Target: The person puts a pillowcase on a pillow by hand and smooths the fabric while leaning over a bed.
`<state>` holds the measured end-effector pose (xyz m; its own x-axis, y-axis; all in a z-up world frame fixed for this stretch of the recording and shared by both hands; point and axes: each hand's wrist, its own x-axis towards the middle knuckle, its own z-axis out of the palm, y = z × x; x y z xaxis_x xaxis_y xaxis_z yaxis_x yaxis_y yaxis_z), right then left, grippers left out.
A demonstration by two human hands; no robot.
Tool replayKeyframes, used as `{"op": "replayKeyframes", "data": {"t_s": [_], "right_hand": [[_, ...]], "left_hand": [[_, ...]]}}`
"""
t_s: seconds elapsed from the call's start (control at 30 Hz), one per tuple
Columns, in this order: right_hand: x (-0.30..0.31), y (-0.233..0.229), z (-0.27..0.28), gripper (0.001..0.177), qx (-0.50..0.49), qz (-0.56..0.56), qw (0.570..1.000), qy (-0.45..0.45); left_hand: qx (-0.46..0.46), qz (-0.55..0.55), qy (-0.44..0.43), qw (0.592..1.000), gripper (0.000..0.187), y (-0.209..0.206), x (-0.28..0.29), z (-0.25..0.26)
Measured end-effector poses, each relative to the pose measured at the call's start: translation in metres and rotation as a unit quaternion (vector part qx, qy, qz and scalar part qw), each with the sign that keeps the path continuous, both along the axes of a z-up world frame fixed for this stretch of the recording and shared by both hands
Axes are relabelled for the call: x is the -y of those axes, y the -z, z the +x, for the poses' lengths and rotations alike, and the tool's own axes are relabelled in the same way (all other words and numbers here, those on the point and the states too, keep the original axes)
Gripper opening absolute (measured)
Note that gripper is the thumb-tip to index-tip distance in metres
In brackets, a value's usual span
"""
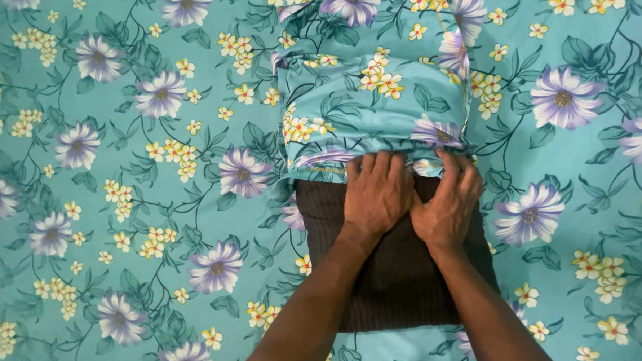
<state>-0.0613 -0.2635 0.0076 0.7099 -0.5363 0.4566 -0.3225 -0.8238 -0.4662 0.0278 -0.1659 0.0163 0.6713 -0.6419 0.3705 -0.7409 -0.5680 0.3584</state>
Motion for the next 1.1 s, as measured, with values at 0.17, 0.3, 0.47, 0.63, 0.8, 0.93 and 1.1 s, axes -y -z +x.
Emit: {"op": "replayKeyframes", "data": {"t_s": [0.17, 0.3, 0.47, 0.63, 0.8, 0.93, 1.1], "right_hand": [[0.008, 0.014, -0.001, 0.047, 0.007, 0.019, 1.0, -0.016], [0.01, 0.02, -0.004, 0.042, -0.009, 0.027, 0.999, -0.027], [0.013, 0.015, -0.006, 0.045, 0.007, 0.053, 0.997, -0.05], [0.013, 0.012, -0.004, 0.054, 0.01, 0.041, 0.998, -0.044], [0.011, 0.016, -0.007, 0.052, -0.021, 0.011, 0.999, -0.041], [0.006, 0.01, -0.008, 0.046, 0.008, -0.084, 0.994, -0.074], [0.008, 0.011, -0.006, 0.033, 0.017, -0.075, 0.994, -0.084]], "left_hand": [[0.033, -0.042, 0.002, 0.999, 0.018, 0.005, 0.004, -0.002], [0.033, -0.056, 0.007, 0.998, 0.02, 0.012, 0.002, -0.007], [0.071, -0.08, -0.019, 0.994, 0.027, -0.001, -0.002, -0.013], [0.108, -0.119, -0.077, 0.984, 0.045, -0.019, -0.002, -0.014], [0.068, -0.084, -0.087, 0.99, 0.015, -0.001, -0.003, -0.012], [0.075, -0.07, -0.1, 0.99, 0.02, 0.009, -0.001, -0.013], [0.056, -0.076, -0.115, 0.989, 0.022, 0.004, 0.0, -0.015]]}}
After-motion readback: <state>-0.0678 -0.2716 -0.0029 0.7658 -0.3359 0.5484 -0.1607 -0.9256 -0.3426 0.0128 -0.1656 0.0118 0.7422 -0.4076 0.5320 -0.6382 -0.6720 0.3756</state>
